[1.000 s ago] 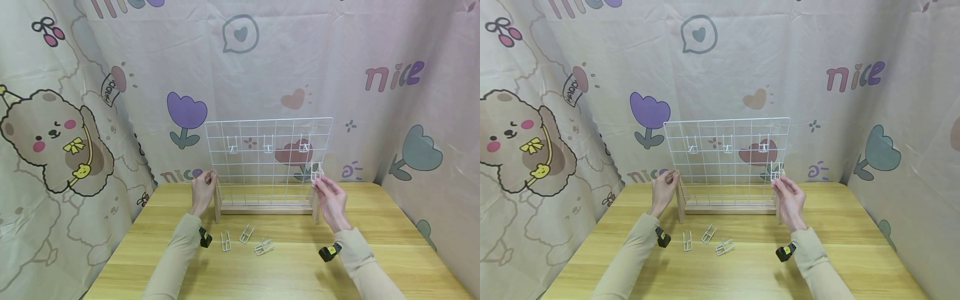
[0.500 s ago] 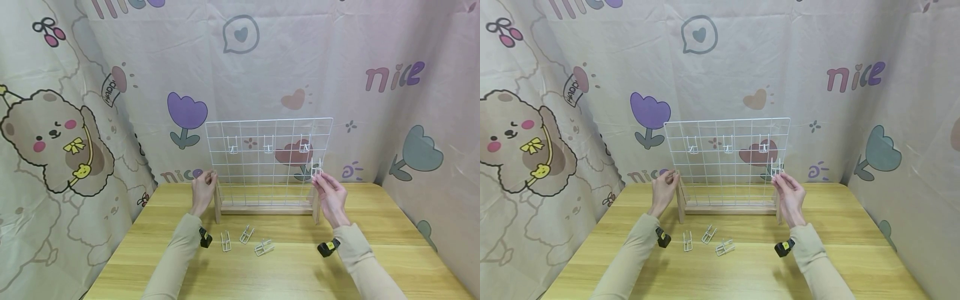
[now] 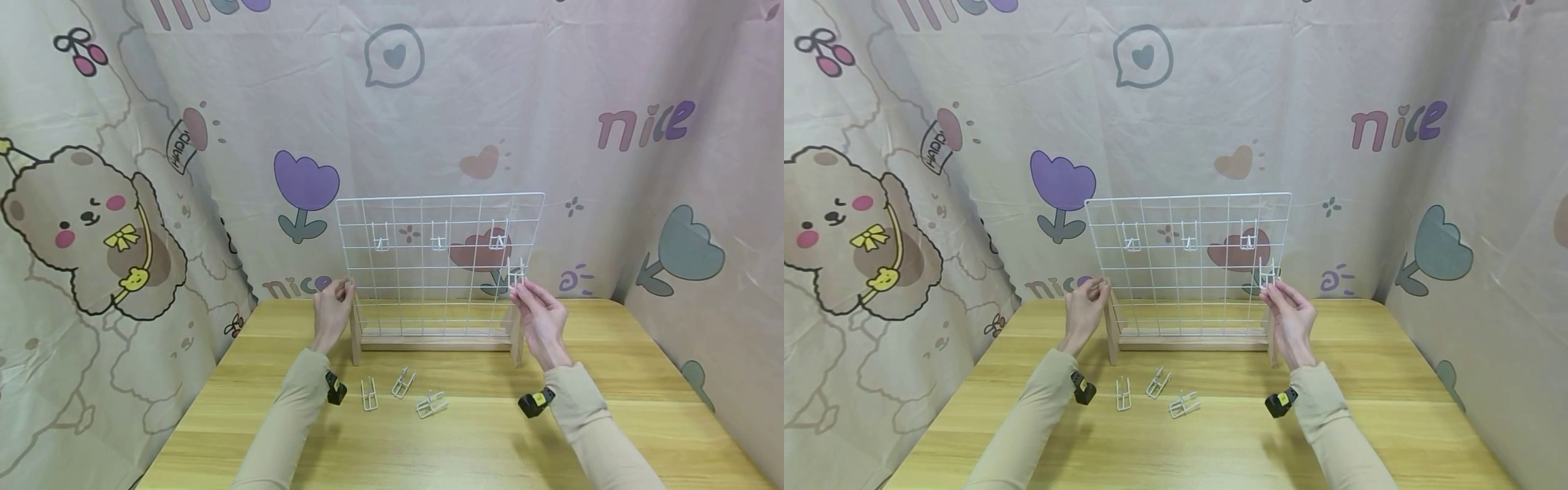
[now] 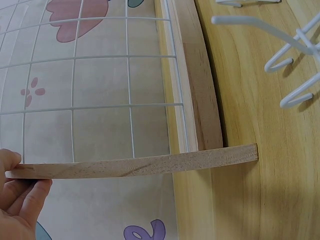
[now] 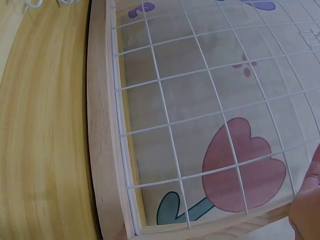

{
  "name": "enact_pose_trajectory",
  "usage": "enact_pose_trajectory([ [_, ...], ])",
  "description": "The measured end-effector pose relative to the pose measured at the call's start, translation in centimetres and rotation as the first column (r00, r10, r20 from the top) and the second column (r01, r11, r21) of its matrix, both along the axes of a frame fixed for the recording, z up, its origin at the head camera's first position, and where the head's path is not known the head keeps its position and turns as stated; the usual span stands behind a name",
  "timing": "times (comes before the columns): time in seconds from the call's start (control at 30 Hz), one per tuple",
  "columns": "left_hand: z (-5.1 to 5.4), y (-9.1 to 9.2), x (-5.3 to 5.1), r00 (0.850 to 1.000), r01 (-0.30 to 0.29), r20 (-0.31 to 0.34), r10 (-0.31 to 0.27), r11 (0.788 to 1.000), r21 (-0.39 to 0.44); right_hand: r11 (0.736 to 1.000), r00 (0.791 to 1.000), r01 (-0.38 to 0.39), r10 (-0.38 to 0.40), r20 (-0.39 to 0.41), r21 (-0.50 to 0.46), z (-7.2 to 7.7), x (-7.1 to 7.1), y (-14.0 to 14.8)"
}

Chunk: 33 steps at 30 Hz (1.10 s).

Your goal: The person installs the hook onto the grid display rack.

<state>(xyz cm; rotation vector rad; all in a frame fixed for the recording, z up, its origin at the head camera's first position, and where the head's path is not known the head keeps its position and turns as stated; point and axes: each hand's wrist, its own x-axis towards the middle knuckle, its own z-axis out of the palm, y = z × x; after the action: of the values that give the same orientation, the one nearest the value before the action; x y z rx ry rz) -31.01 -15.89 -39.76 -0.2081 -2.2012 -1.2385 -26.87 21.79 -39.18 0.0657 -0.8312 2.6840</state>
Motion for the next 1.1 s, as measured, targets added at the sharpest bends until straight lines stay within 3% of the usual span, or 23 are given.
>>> enact_pose_trajectory([
  [0.2,-0.1,0.0,0.0,1.0,-0.031,-0.007,0.031,0.999,-0.029,1.0,1.0,0.003,-0.003,-0.007,0.007,-0.2,0.0,0.1],
  [0.4,-0.2,0.0,0.0,1.0,-0.026,-0.005,0.025,0.999,-0.022,1.0,0.999,0.002,-0.003,0.046,0.026,-0.5,0.0,0.3],
  [1.1,-0.1,0.0,0.0,1.0,-0.015,-0.006,0.015,1.0,-0.013,0.997,0.996,0.03,-0.036,0.077,0.076,-1.1,0.3,0.3],
])
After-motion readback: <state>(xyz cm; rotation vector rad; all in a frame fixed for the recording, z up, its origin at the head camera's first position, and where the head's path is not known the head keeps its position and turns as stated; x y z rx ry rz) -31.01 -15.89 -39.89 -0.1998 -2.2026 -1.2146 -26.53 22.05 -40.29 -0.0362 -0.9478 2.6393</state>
